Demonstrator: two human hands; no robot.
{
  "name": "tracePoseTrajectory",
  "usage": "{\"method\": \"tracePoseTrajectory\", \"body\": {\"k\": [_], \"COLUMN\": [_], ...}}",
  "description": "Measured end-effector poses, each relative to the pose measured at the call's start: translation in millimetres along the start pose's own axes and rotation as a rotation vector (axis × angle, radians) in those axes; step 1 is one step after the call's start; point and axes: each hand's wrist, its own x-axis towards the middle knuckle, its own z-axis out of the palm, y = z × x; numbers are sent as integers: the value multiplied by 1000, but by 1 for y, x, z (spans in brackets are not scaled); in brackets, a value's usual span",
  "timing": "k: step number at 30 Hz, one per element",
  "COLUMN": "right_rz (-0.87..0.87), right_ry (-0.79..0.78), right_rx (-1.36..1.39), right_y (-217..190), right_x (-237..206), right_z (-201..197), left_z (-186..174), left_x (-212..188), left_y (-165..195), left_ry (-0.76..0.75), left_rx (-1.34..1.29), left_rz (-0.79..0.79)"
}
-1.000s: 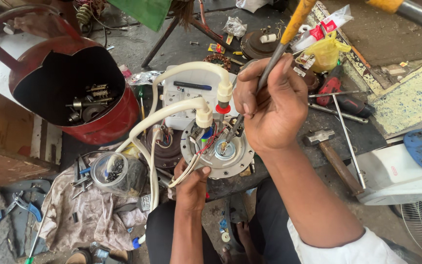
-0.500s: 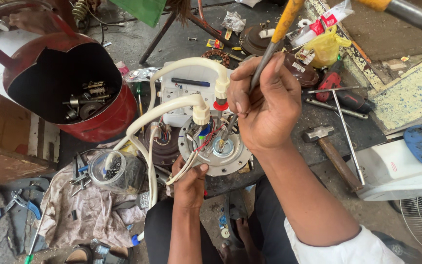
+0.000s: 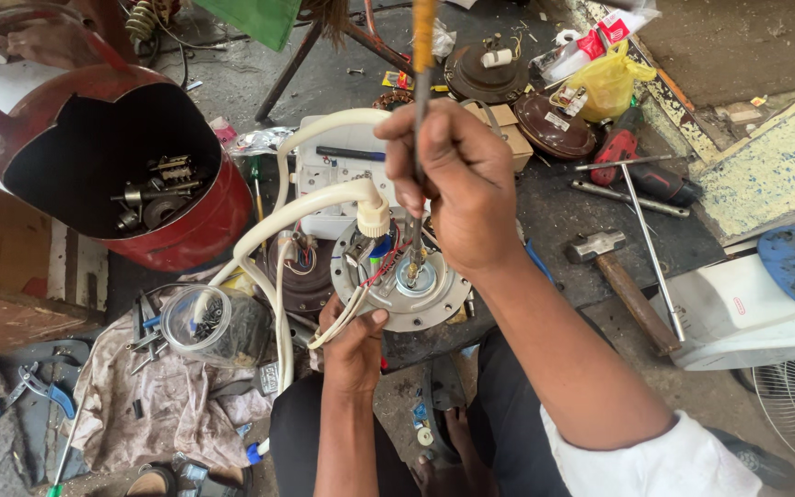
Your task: The person sits on the ground repairing a pump motor assembly, fitting a metal dome cover onto the flange and aligning it. They use pliers on a part, then drive and tighten screws using a screwdriver and a T-handle tool while a second person briefly assists with the fitting.
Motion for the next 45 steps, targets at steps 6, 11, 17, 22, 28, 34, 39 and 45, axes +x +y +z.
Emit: {"method": "tracePoseTrajectory", "body": {"k": [6,11,17,22,28,34,39,45], "right_rz": [57,74,107,33,-62,58,92,-14], "right_ry": [-160,-237,-200,-149,-36,-194,-206,-185], "right_rx": [-165,-360,-435,-498,-741,-400,-397,-494], "right_y": [-19,-34,-48,-51,-51,-48,-43,-61], "right_x": [3,9,12,10,4,10,13,14], "right_z": [-4,-4,-8,-3,3,-15,-13,-7], "left_z": [-5,-10,-9,-9,-7,-1,2,-1], "left_x": [3,0,-1,-1,-1,0,0,-1], "left_y": [-5,-6,-5,-4,-2,1,2,3], "left_ry": [-18,-1,29,20,48,50,65,37], "left_rx": [-44,-31,-48,-17,-12,-29,-14,-30], "left_rz": [20,32,28,13,11,16,16,27]}}
